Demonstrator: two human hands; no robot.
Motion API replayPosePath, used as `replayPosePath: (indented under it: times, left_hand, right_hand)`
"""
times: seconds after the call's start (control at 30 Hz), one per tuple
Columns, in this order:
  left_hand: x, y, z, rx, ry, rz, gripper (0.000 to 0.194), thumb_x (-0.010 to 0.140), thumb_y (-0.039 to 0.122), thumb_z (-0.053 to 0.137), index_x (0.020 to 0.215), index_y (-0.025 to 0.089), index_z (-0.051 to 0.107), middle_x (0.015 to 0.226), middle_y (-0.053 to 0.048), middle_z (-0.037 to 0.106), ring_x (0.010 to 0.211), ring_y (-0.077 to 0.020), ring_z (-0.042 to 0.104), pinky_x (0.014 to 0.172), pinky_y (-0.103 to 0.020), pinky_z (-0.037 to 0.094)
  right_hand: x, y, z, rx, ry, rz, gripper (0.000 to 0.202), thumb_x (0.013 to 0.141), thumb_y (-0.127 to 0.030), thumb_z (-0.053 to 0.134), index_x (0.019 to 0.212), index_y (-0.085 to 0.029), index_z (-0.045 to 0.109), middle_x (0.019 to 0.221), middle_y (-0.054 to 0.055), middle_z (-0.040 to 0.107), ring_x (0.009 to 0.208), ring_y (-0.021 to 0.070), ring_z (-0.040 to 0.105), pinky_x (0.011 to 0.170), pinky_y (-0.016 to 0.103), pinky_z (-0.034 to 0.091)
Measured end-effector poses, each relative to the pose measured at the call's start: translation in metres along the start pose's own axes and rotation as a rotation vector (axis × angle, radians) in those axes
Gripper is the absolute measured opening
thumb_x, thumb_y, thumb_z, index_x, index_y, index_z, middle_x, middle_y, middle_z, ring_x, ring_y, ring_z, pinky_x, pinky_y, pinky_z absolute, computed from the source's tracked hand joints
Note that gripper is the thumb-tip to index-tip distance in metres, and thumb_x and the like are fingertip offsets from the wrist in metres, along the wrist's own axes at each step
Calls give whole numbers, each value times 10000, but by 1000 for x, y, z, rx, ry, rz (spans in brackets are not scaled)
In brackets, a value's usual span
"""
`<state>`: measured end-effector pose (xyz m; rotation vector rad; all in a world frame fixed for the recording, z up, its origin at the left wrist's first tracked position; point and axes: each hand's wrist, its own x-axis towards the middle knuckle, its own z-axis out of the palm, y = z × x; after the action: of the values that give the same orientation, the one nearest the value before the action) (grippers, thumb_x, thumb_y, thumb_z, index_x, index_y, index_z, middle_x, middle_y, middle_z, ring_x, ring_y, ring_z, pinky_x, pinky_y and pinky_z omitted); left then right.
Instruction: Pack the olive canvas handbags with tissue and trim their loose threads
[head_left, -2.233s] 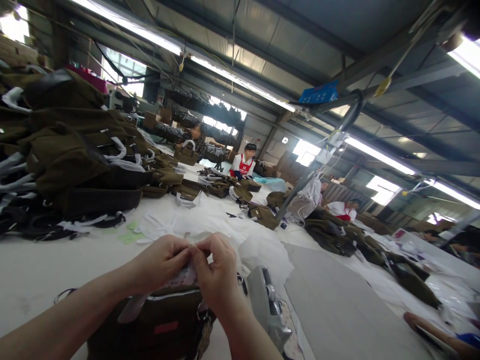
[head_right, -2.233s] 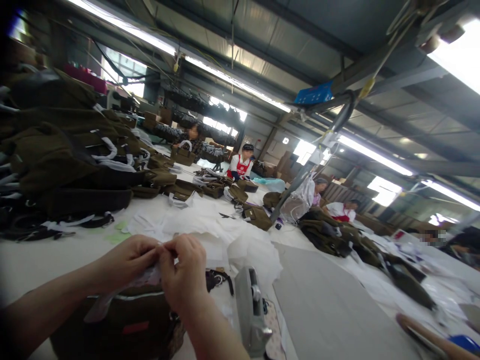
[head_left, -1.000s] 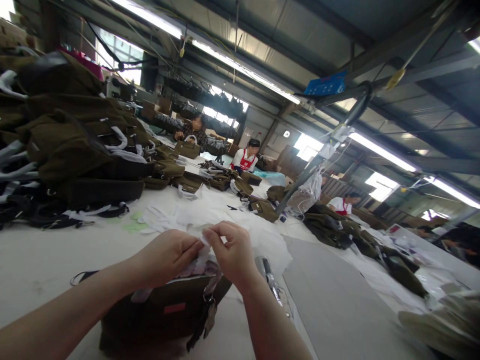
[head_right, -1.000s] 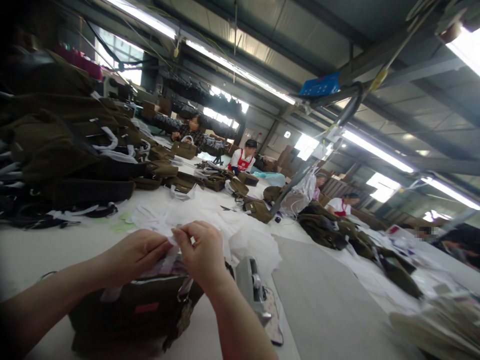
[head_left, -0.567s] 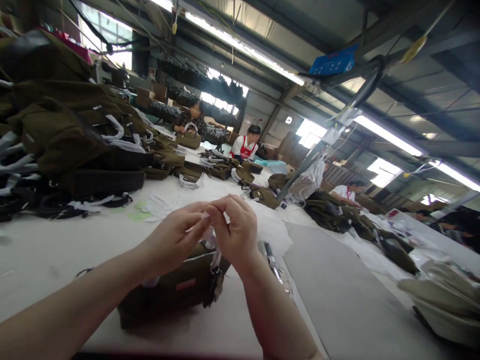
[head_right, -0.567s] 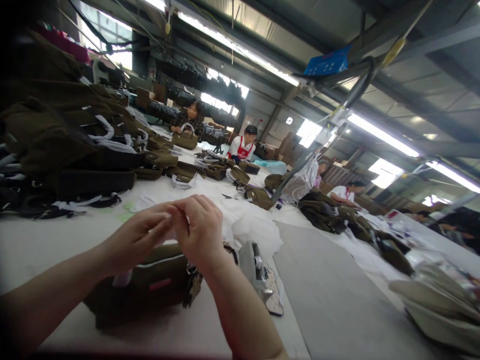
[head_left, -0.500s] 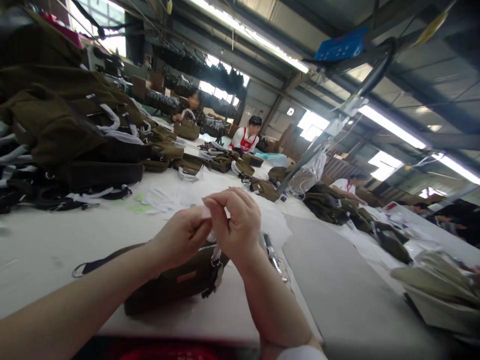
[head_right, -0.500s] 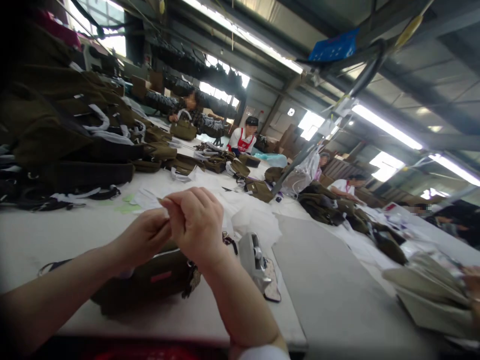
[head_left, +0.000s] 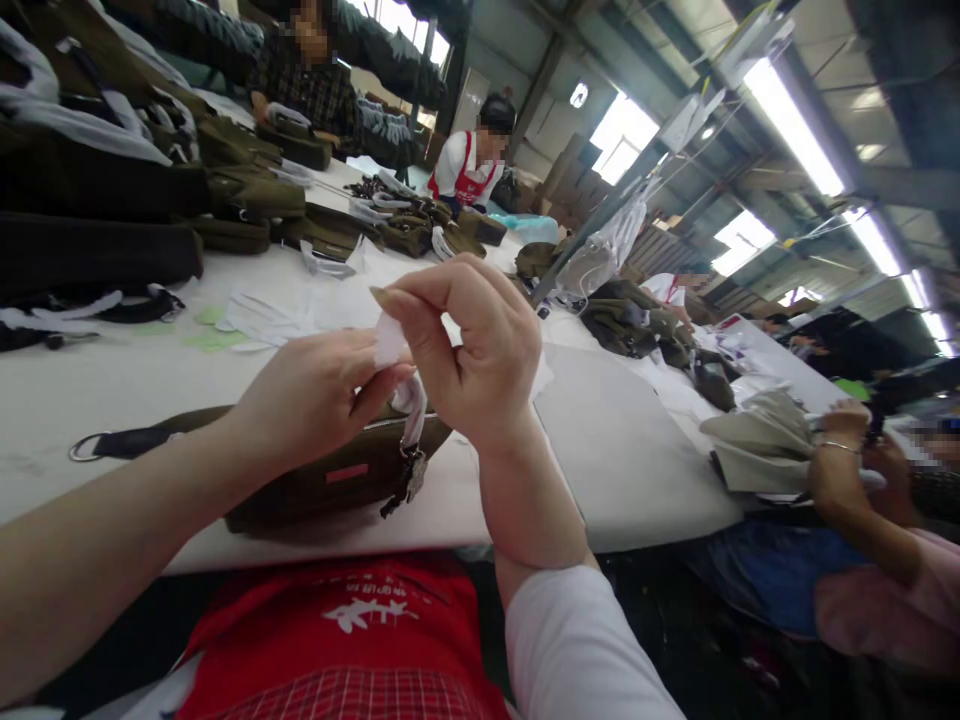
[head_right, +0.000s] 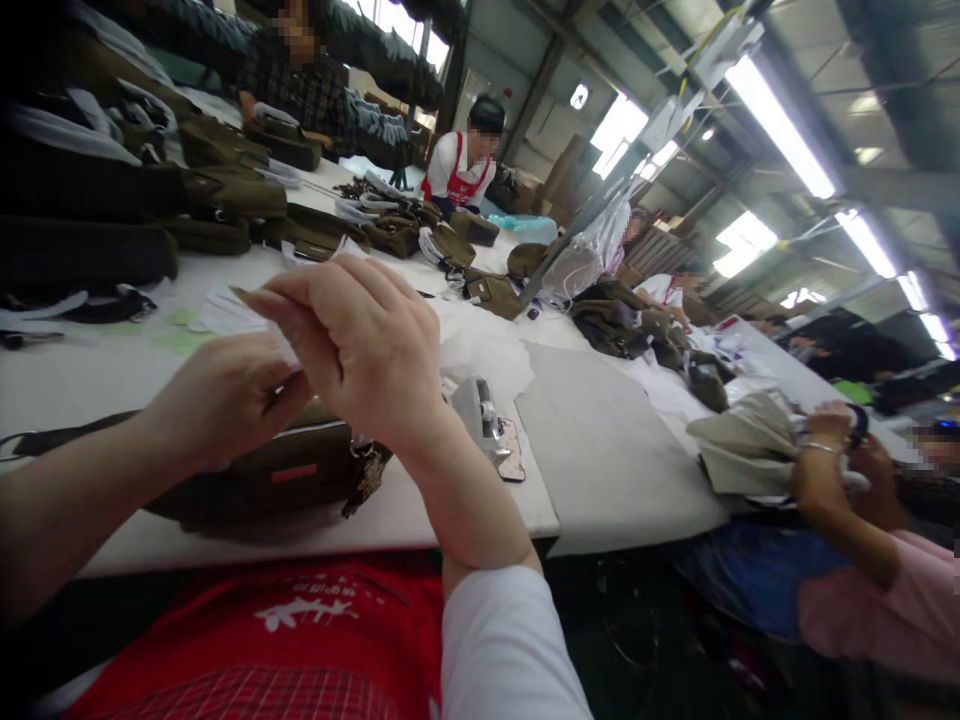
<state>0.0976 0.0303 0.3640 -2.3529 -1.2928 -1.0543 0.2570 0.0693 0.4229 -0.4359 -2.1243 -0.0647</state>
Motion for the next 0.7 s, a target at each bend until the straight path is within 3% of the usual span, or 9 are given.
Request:
replayPosePath:
  times: [0.07,0.2,0.27,0.33,0.43,0.5,0.57,0.7]
  left_hand:
    - [-9,3,11,27,-59,-22,280,1007,269,417,816,150,585,728,-21,541,655,-156,449,608,-305,311]
    - [-26,0,25,111,-38,37,208,986,262,463,888,156,611,768,-28,593,643,-157,474,594,-303,317]
    - [-27,-6,22,147,21,80,170,959,222,500,1070,186,622,872,-20,652,684,-149,516,583,-282,312]
    - [-22,-15,14,185,90,81,297,927,191,545,1218,230,590,991,-11,691,756,-140,565,592,-257,320]
    - [-10,-26,1,237,164,56,315,921,216,566,1233,220,610,1043,-31,711,808,-148,595,608,-251,311]
    - [-3,-30,0,257,176,44,300,944,268,538,1226,219,630,1030,-32,713,801,-154,595,596,-259,276]
    - [1,-31,6,265,132,43,294,966,319,504,1200,219,651,1005,-25,711,763,-151,582,583,-265,258]
    - [-3,-32,28,233,-85,-6,346,995,346,461,1270,195,606,998,-38,697,768,-160,594,620,-262,336]
  right_hand:
    - [-7,2,-1,9,14,36,362,1052,-400,383,904,-192,639,822,-5,629,846,110,637,828,279,510]
    - [-24,6,-10,118,-7,118,289,1024,-373,465,885,-199,650,822,2,664,790,111,635,768,261,515]
    - [-34,9,-20,173,9,159,254,1006,-364,498,890,-207,661,831,6,676,783,120,642,746,271,517]
    - [-48,14,-30,191,81,264,237,993,-357,516,887,-212,670,826,14,681,774,137,648,727,289,521]
    - [-78,25,-39,177,188,519,256,973,-374,539,842,-206,681,772,21,676,730,154,641,707,307,516]
    - [-103,33,-39,172,192,674,268,959,-382,556,814,-198,687,741,21,673,717,160,637,713,308,505]
    - [-128,37,-34,168,154,783,266,950,-374,567,806,-189,694,734,25,676,721,164,635,724,305,493]
    - [-174,33,-17,167,49,910,272,944,-345,566,776,-179,700,710,25,680,705,159,627,718,292,471]
